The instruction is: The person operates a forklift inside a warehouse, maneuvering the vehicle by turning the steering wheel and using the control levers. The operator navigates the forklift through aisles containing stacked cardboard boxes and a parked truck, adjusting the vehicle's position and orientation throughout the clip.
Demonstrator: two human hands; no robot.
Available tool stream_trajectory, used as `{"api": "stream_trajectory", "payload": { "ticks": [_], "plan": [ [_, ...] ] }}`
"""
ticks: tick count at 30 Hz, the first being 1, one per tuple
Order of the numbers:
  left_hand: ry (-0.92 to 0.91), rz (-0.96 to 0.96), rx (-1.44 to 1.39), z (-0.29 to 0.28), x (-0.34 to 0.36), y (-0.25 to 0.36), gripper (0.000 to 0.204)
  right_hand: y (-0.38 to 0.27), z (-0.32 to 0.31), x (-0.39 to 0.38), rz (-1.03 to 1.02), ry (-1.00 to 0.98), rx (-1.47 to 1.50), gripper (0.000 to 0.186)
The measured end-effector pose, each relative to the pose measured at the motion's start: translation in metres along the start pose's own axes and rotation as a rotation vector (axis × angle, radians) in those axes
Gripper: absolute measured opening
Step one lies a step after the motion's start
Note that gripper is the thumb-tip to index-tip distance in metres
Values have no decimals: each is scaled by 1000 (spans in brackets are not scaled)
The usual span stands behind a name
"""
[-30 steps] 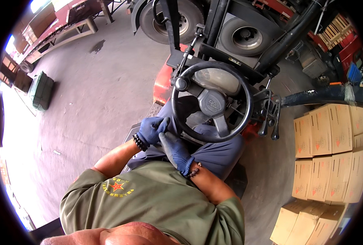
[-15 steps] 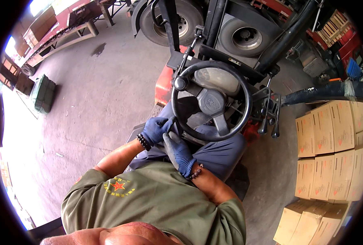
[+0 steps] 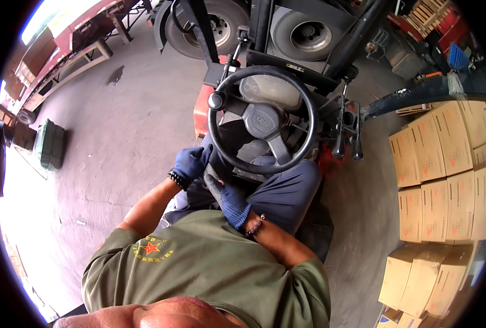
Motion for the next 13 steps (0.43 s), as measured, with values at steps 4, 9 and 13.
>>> {"api": "stream_trajectory", "payload": {
  "ticks": [4,9,13],
  "plan": [
    [30,68,100,19,12,-6,52,-33,11,-46,44,38,-196,51],
    [-158,-394,-299,-32,51,-144,49,-183,40,-189,-130,-104,-232,43],
    [-294,-428,-180,15,56,-137,47,-332,4,-333,-1008,518,-863,46]
  ]
}}
Point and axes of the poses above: each hand's wrist, its own x-axis towards the middle knuckle, its own z-axis out of the palm, y = z × x, the point moved 10 cm from there along x, towards the middle knuckle, and after that the axes turned 12 degrees about -y, right-handed, at the moved point
